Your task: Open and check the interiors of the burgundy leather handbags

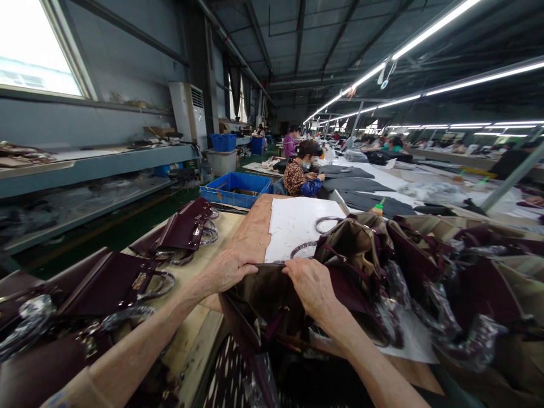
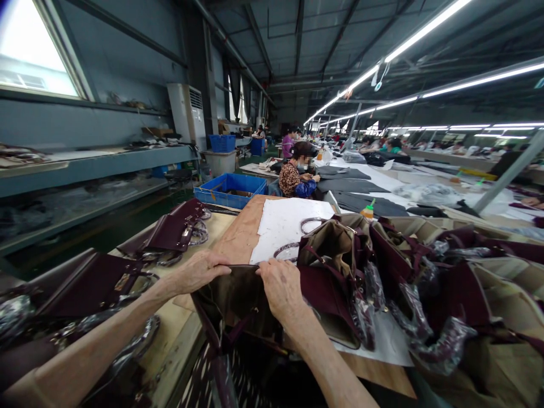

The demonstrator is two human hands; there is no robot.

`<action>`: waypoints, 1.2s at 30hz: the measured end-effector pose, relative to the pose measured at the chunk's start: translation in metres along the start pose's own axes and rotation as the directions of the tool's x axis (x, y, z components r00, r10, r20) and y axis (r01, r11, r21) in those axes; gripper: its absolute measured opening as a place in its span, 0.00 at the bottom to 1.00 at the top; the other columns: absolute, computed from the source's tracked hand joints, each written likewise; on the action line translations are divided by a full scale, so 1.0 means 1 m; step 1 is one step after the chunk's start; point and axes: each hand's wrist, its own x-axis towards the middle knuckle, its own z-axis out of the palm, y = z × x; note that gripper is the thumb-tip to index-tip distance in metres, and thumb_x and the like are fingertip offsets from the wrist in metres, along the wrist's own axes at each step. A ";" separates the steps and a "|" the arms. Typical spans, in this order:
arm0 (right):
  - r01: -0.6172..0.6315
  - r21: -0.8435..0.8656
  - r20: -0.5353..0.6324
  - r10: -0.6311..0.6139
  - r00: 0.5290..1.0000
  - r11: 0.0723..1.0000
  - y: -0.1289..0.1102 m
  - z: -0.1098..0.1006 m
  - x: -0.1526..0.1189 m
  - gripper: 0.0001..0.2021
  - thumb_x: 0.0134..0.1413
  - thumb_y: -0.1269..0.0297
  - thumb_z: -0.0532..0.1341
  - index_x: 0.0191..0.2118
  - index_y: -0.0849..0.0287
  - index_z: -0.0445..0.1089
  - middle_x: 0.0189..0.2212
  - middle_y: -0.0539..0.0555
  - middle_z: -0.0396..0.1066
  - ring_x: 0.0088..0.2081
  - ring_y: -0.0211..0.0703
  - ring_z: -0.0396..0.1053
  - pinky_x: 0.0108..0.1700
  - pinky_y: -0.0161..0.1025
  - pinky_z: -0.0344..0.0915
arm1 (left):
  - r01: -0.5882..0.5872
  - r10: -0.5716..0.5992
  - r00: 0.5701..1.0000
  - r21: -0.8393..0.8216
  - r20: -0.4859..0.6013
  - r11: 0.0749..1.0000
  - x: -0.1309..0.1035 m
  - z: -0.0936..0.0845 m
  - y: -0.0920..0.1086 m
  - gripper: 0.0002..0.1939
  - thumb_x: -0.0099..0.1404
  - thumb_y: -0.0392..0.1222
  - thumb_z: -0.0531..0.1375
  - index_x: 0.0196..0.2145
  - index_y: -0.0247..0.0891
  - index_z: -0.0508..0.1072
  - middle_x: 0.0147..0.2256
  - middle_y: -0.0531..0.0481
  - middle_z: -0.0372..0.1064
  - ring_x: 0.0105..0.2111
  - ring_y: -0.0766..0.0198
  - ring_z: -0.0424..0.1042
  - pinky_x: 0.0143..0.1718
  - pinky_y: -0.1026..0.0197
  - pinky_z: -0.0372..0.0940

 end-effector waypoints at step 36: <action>-0.167 0.360 0.041 0.163 0.986 0.918 0.033 0.012 -0.039 0.14 0.59 0.61 0.47 0.34 0.56 0.70 0.25 0.51 0.71 0.29 0.40 0.67 0.30 0.32 0.53 | 0.066 -0.065 0.997 -0.031 0.040 0.997 0.000 0.004 0.001 0.16 0.61 0.43 0.49 0.23 0.35 0.72 0.20 0.56 0.64 0.23 0.69 0.59 0.24 0.69 0.50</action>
